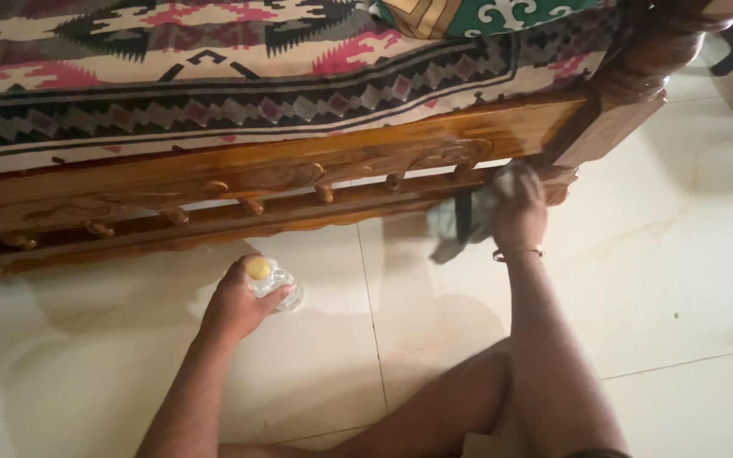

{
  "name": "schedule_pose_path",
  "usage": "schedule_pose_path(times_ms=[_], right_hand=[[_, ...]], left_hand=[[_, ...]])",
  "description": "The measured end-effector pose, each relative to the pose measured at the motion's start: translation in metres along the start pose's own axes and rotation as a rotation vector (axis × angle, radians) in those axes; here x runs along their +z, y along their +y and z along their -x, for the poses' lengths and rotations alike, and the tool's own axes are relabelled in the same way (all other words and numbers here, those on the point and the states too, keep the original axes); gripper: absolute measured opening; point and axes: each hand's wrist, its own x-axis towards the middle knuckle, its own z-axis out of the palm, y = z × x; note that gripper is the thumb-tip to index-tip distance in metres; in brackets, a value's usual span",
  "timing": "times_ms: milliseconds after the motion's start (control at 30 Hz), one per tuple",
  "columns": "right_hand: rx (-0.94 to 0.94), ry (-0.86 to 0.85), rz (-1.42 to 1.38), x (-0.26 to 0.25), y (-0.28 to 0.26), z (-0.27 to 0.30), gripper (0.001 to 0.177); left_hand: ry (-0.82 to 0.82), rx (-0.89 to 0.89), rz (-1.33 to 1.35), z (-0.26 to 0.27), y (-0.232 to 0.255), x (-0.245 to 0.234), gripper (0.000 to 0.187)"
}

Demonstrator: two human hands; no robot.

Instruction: The person sits on the floor and wipes the carved wooden bed frame with a cloth. They periodically apply liquid from a small bottle onto the cloth and continue wiping the lower rail and legs of the bed frame.

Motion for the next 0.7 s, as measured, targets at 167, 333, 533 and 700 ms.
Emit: schedule_pose_path(times_ms=[167,333,533,700], right_hand=[[0.004,-0.184,-0.125,0.013,0.003,0.004,0.045],[0.013,-0.313,-0.198,0.005,-0.012,0.001,0.052],[0.301,-0.082,0.075,-0.001,-0.015,-0.01,0.033],[0.244,-0.059,0.207,0.013,-0.04,-0.004,0.039]], left_hand=[[0.013,0.042,0.015,-0.001,-0.002,0.004,0.064],[-0.003,0.017,0.033,0.001,-0.004,0.003,0.06],[0.009,0.027,0.016,0.004,-0.005,0.003,0.066],[-0.007,0.007,0.052,0.001,-0.009,0.005,0.065]])
